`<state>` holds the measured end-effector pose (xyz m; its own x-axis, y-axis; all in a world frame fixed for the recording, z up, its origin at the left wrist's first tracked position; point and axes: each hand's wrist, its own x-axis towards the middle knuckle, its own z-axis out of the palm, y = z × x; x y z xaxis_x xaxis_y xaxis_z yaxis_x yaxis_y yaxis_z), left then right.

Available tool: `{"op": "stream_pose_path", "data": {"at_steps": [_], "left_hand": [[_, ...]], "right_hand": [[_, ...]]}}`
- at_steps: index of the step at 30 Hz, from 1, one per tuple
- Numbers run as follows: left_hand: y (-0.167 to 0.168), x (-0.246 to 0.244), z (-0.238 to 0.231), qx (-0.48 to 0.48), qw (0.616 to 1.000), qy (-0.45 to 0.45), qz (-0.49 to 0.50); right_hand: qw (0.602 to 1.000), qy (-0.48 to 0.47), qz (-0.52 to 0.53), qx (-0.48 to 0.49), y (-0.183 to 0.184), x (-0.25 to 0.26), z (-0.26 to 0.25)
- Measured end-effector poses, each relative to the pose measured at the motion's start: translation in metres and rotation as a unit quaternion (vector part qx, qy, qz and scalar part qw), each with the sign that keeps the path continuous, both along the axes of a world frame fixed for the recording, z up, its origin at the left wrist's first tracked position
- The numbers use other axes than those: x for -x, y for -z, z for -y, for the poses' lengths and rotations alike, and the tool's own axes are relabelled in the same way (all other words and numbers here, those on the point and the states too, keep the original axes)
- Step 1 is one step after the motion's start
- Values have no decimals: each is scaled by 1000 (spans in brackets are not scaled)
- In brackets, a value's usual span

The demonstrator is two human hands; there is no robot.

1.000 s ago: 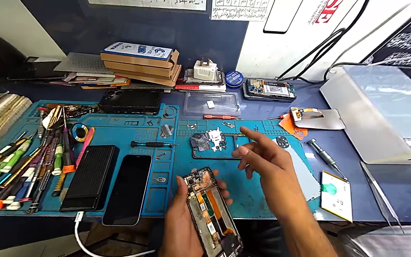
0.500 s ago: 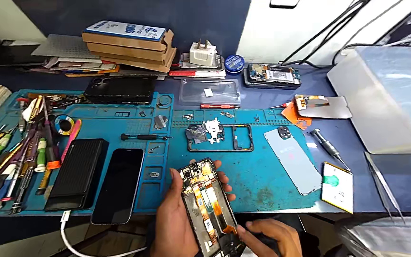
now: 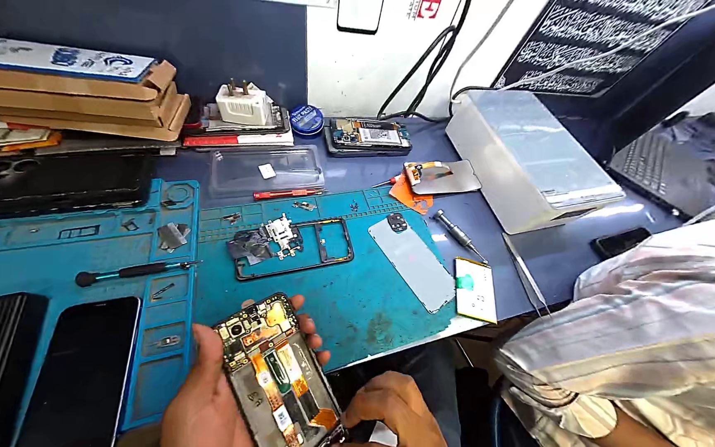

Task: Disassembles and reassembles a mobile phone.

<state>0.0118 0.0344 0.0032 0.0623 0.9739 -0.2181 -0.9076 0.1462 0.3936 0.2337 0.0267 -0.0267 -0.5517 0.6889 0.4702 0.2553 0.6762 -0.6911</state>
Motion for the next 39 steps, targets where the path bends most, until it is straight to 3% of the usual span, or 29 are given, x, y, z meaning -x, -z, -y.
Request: {"op": "stream_pose_path", "data": {"at_steps": [4,7,10,12,17,27,33,35,37,38,39], "left_hand": [[1,2,-1,-20,1000,-20,-13],[-1,5,-1,-73,995,-29,-57],[-9,4,3,-109,988,-35,-105],[-11,2,4,-127,986,-34,-106],[0,1,1,-154,982,-27,-102],[3,-2,4,-148,984,-29,-97],[4,2,5,-139,986,-32,-91],[2,2,4,-133,986,-33,-90],[-2,1,4,-125,988,-29,-85],[-5,0,5,-118,990,-29,-74],[-7,-2,6,-107,992,-33,-64]], "right_hand": [[1000,-4,23,11,-6,-8,-5],[983,178,-12,45,-18,-32,-22],[895,426,126,48,-29,-76,-58],[845,490,206,62,-30,-93,-76],[807,508,297,52,-24,-93,-91],[795,504,323,101,-34,-99,-102],[809,484,275,187,-49,-115,-88],[829,477,211,204,-50,-120,-80],[876,424,44,224,-49,-125,-72],[897,353,-89,252,-47,-127,-68],[891,256,-236,291,-43,-126,-65]]}}
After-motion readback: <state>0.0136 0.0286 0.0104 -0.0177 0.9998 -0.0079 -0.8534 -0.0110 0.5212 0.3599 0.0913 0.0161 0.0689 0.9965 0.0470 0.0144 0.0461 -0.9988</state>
